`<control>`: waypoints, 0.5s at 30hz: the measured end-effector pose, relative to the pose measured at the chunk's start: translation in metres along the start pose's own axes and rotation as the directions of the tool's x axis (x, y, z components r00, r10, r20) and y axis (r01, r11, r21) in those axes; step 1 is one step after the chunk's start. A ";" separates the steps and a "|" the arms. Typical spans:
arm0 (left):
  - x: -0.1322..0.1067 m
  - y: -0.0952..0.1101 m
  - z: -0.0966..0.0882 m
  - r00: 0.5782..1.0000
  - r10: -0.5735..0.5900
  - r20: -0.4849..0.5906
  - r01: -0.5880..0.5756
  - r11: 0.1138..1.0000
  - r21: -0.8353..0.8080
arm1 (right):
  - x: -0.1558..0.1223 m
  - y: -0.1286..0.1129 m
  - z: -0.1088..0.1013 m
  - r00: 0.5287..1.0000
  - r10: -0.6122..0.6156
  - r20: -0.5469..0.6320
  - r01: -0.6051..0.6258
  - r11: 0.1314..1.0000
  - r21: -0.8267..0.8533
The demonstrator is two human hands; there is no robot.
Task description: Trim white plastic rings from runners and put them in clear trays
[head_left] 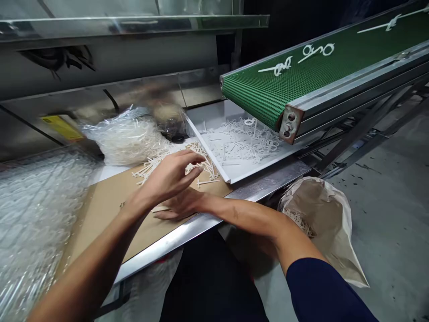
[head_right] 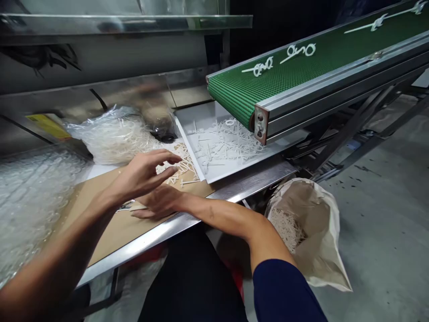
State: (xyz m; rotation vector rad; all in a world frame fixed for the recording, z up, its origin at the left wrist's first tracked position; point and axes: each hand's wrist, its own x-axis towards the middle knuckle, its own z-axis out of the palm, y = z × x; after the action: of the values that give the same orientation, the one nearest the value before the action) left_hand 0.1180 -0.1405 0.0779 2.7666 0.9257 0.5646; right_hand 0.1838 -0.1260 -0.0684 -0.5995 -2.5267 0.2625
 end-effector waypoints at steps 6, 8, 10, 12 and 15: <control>0.038 0.009 0.004 0.999 0.031 -0.010 -0.031 0.999 0.034 | 0.000 -0.006 -0.005 0.998 -0.067 -0.015 0.066 0.997 -0.050; 0.048 0.010 0.007 1.000 0.017 -0.016 -0.016 0.998 0.062 | 0.000 -0.007 -0.004 0.997 -0.071 -0.028 0.069 0.996 -0.049; 0.056 0.011 0.010 1.000 0.001 -0.013 0.001 0.996 0.085 | 0.000 -0.006 -0.004 0.997 -0.064 -0.040 0.063 0.997 -0.033; 0.061 0.010 0.014 1.000 -0.005 0.002 0.005 0.995 0.099 | 0.000 -0.005 -0.005 0.998 -0.049 -0.046 0.048 0.999 -0.008; 0.061 0.007 0.021 1.000 0.005 -0.005 -0.004 0.994 0.113 | 0.000 -0.002 -0.008 0.999 -0.032 -0.040 0.033 0.999 0.036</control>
State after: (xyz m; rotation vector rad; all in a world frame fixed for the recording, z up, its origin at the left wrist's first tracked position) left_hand 0.1750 -0.1097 0.0791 2.8685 0.9818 0.5362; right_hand 0.1875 -0.1276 -0.0611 -0.5437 -2.4858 0.2823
